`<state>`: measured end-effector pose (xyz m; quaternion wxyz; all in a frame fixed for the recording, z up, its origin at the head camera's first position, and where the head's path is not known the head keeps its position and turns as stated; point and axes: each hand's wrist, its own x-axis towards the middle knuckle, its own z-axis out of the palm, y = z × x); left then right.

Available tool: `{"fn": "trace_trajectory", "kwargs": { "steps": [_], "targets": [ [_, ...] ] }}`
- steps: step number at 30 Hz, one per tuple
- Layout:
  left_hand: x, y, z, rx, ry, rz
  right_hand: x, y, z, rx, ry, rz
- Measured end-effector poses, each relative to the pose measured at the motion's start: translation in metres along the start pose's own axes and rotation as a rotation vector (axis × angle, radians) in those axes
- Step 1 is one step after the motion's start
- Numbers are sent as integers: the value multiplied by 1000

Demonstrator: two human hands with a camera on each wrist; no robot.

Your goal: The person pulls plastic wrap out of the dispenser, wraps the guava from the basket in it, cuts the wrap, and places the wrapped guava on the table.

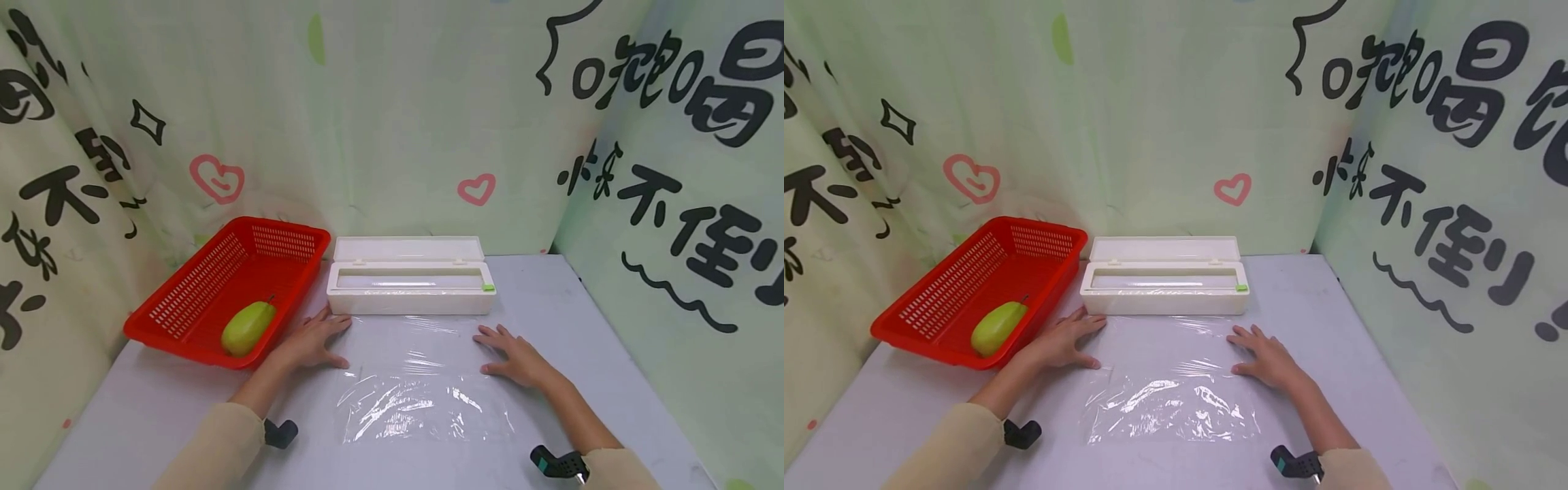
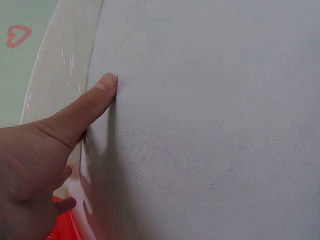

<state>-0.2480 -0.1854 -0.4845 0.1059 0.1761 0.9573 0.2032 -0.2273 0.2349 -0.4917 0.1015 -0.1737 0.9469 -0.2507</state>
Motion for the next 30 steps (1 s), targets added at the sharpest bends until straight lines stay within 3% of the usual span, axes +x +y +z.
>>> {"fn": "trace_trajectory", "kwargs": {
  "steps": [8, 13, 17, 23, 30],
  "targets": [
    [0, -8, 1, -153, 59, -6, -1, -2, 3, 53, 34, -7],
    [-2, -11, 0, -188, 86, 4, 0, -1, 2, 47, 67, -30],
    [-5, -9, -4, -214, 105, 7, 1, -3, 1, 53, 124, -51],
    [-9, 0, -10, -298, 144, 3, 3, -14, -5, 135, 231, -14],
    [-15, 11, -16, -300, 155, -10, 9, -26, -9, 174, 318, -49]
  ]
}}
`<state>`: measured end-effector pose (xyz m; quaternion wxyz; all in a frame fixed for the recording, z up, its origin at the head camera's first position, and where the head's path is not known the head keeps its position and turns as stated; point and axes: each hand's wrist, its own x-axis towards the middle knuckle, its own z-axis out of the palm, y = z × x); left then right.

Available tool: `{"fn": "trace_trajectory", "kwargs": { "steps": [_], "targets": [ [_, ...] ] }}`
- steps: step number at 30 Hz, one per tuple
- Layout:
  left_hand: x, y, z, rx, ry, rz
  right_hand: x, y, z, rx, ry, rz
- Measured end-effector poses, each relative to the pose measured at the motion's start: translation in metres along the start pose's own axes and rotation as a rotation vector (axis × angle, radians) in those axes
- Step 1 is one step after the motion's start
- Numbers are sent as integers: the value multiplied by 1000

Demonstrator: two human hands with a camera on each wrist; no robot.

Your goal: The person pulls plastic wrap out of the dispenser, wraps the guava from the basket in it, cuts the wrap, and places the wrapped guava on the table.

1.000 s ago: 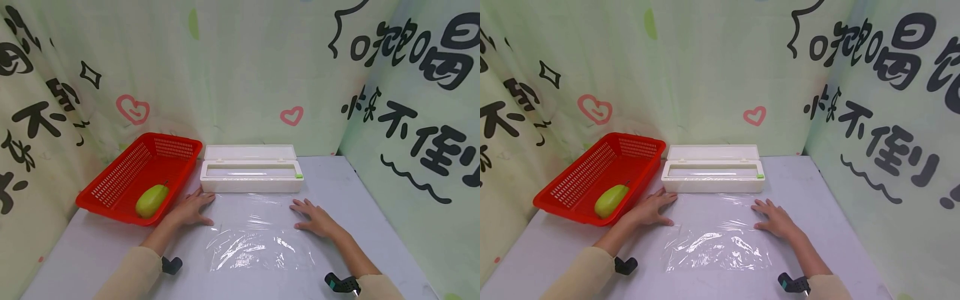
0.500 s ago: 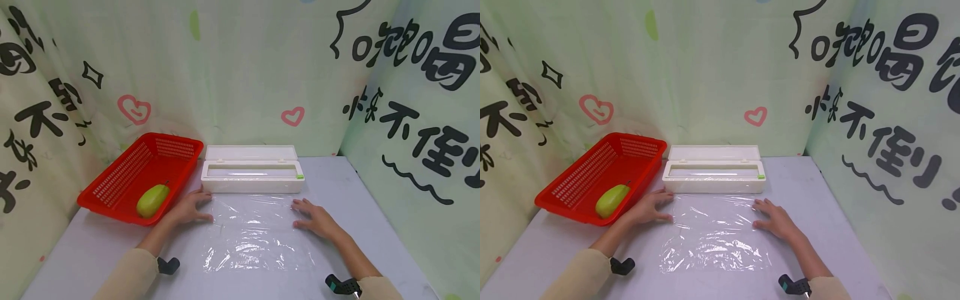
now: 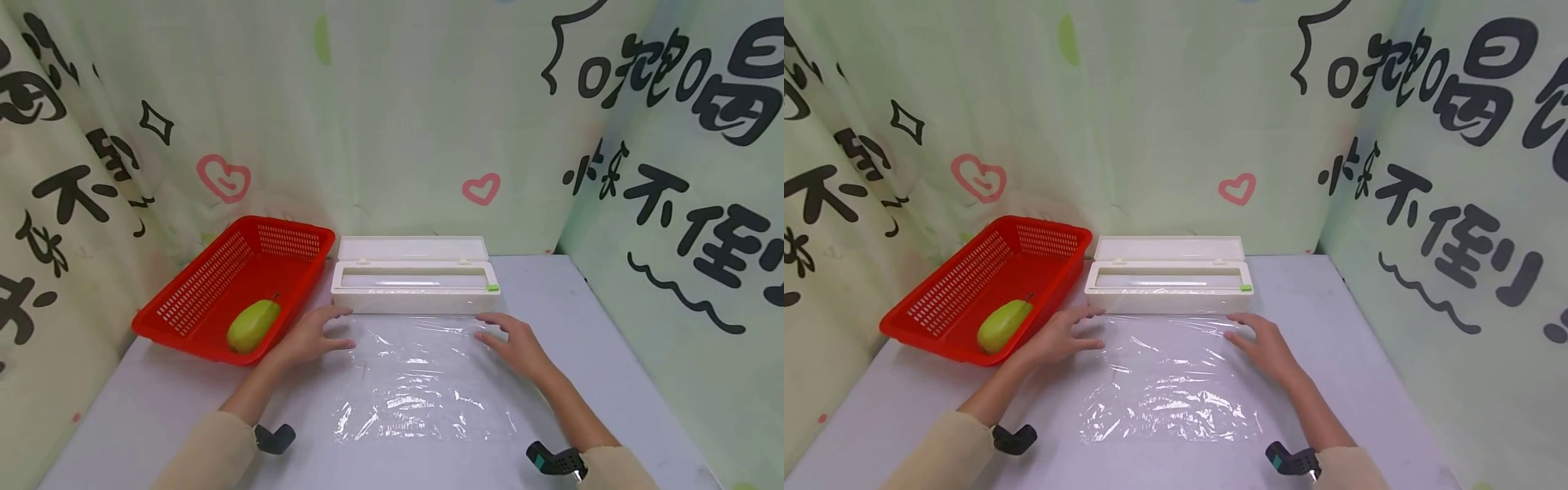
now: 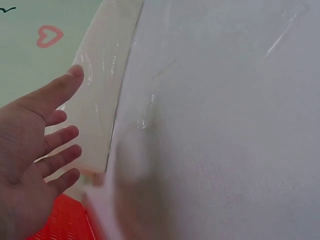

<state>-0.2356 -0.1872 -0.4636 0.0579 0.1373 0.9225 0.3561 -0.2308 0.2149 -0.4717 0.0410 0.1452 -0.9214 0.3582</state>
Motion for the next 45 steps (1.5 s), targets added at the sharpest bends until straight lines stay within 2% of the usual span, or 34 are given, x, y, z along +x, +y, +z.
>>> {"fn": "trace_trajectory", "kwargs": {
  "steps": [7, 13, 19, 22, 25, 29, 36, 45],
  "targets": [
    [-6, 16, -10, 6, 5, 59, 8, -8, -9, 27, 95, 2],
    [-11, 27, -21, 20, 19, 117, 15, -10, -17, 41, 138, 48],
    [-16, 29, -32, -11, 29, 105, 22, -8, -22, 74, 175, 90],
    [-20, 30, -39, -30, 22, 68, 26, -6, -24, 81, 180, 99],
    [-22, 29, -44, -20, 20, 61, 28, -4, -26, 81, 176, 109],
    [-24, 23, -50, 17, 37, 96, 33, -1, -28, 91, 144, 137],
    [-33, 19, -60, -8, 51, 72, 40, 3, -28, 100, 98, 191],
    [-39, 9, -70, 23, 89, 73, 50, 9, -28, 117, 75, 260]
  ]
}}
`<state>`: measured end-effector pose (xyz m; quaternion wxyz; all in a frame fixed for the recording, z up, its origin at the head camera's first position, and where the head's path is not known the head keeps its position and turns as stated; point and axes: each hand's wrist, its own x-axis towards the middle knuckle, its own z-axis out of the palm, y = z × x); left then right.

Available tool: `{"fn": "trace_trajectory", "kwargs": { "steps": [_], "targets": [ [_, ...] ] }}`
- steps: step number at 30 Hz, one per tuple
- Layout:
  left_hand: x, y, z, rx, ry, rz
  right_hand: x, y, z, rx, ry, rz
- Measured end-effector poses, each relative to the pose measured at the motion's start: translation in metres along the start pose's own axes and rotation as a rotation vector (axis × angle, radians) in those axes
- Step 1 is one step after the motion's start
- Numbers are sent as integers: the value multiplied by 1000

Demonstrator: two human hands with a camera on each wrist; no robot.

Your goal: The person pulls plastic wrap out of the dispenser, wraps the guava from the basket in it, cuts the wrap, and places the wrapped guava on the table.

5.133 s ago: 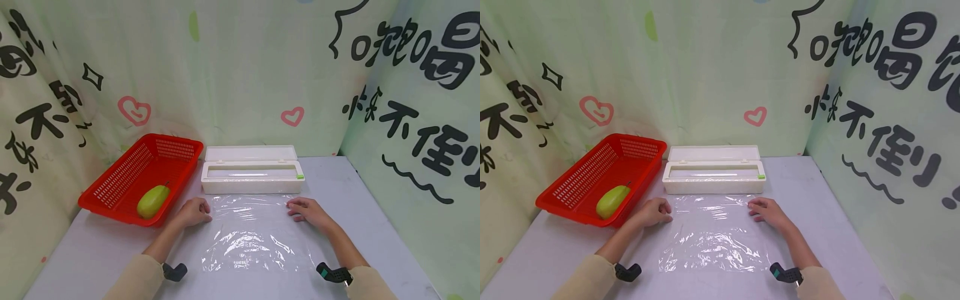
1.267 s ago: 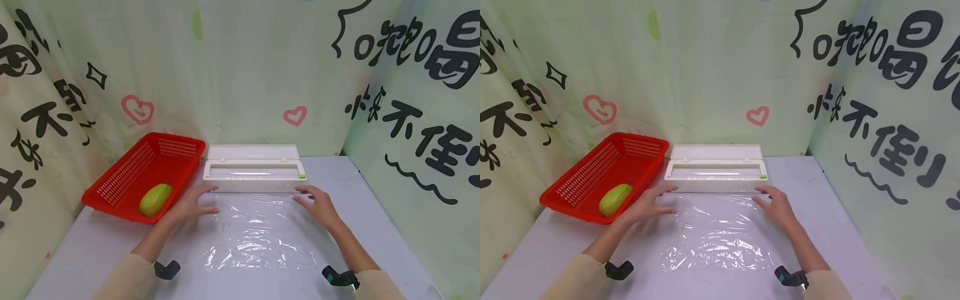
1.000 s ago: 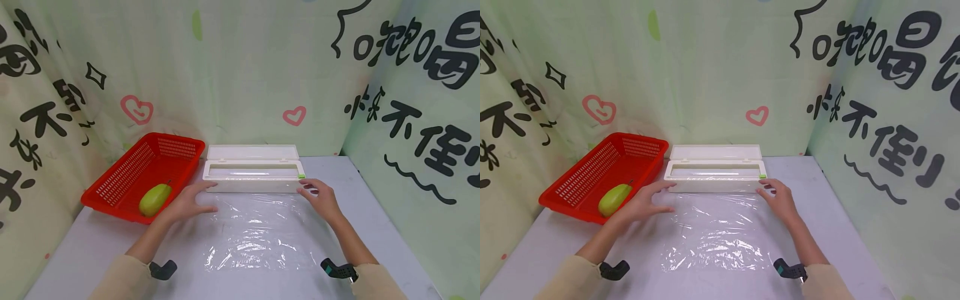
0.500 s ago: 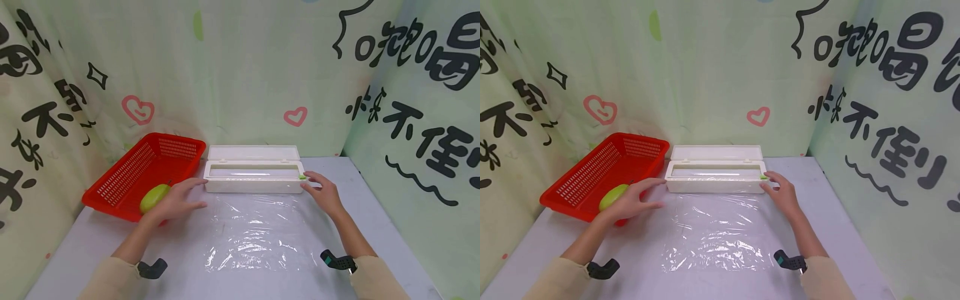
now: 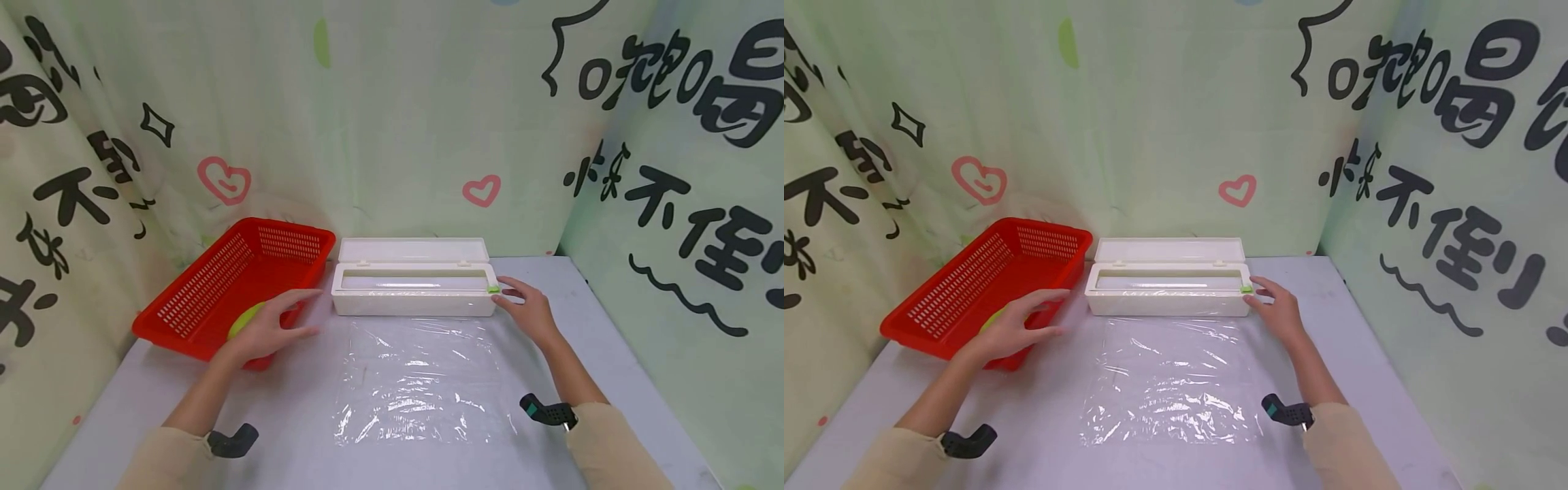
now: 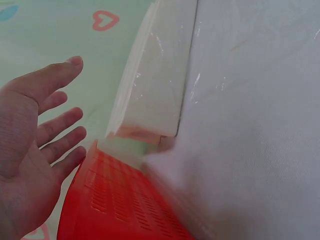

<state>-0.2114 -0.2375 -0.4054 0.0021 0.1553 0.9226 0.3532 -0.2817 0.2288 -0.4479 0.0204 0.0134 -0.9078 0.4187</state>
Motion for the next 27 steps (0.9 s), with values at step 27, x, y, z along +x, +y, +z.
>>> {"fn": "trace_trajectory", "kwargs": {
  "steps": [27],
  "targets": [
    [-15, -26, -26, -7, 70, -49, 17, 0, 2, 34, -107, 70]
  ]
}}
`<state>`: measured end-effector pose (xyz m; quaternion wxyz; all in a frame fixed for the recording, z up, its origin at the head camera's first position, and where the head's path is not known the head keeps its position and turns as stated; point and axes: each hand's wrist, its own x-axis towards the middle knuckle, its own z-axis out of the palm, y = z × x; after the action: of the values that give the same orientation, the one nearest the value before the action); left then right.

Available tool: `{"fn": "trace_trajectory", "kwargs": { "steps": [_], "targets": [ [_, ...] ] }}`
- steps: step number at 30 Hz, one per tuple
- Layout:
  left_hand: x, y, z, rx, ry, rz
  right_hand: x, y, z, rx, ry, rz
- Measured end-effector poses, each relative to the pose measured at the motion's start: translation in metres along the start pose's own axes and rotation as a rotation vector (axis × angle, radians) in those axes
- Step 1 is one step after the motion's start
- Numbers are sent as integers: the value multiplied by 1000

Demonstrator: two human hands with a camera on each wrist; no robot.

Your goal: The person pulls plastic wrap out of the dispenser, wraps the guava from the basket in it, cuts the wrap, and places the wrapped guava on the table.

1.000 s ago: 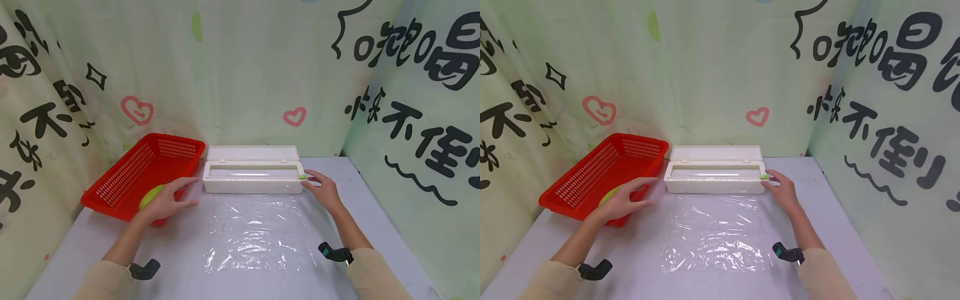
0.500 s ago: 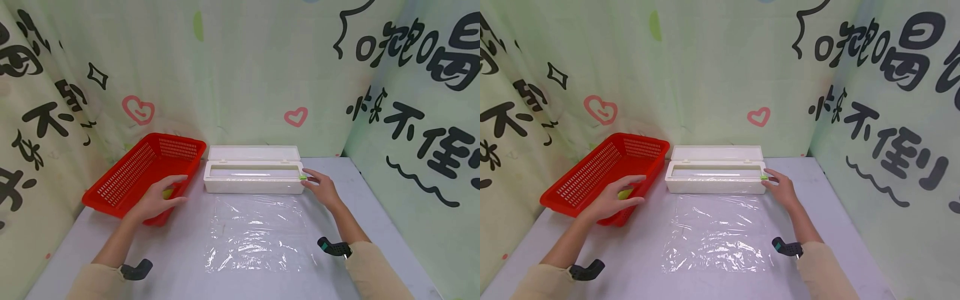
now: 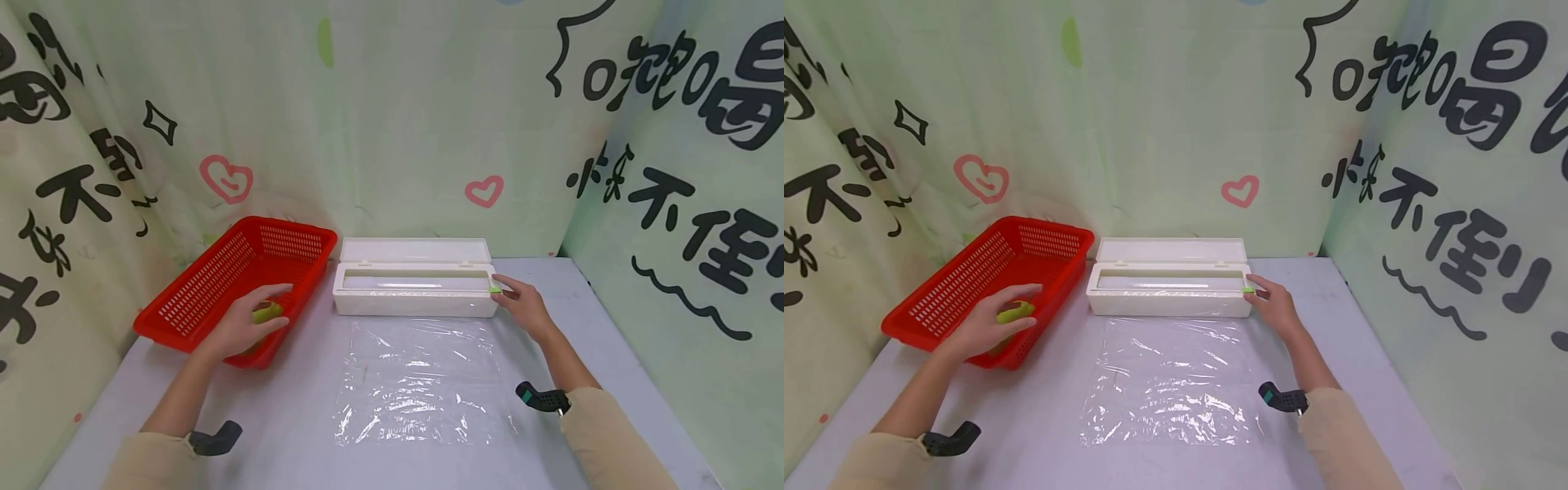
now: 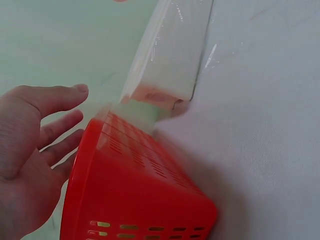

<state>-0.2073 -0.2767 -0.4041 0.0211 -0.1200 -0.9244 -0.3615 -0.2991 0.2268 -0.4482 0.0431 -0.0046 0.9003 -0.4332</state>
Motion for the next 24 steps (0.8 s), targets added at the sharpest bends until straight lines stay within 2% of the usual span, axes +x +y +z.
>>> {"fn": "trace_trajectory", "kwargs": {
  "steps": [10, 18, 24],
  "targets": [
    [-1, -13, -7, 29, 14, -93, 5, 0, -1, -81, -24, 17],
    [-1, -16, -10, 46, 20, -119, 4, 2, -3, -50, -33, 31],
    [0, -19, -12, 51, -12, -165, 6, 7, -4, -15, -44, 26]
  ]
}}
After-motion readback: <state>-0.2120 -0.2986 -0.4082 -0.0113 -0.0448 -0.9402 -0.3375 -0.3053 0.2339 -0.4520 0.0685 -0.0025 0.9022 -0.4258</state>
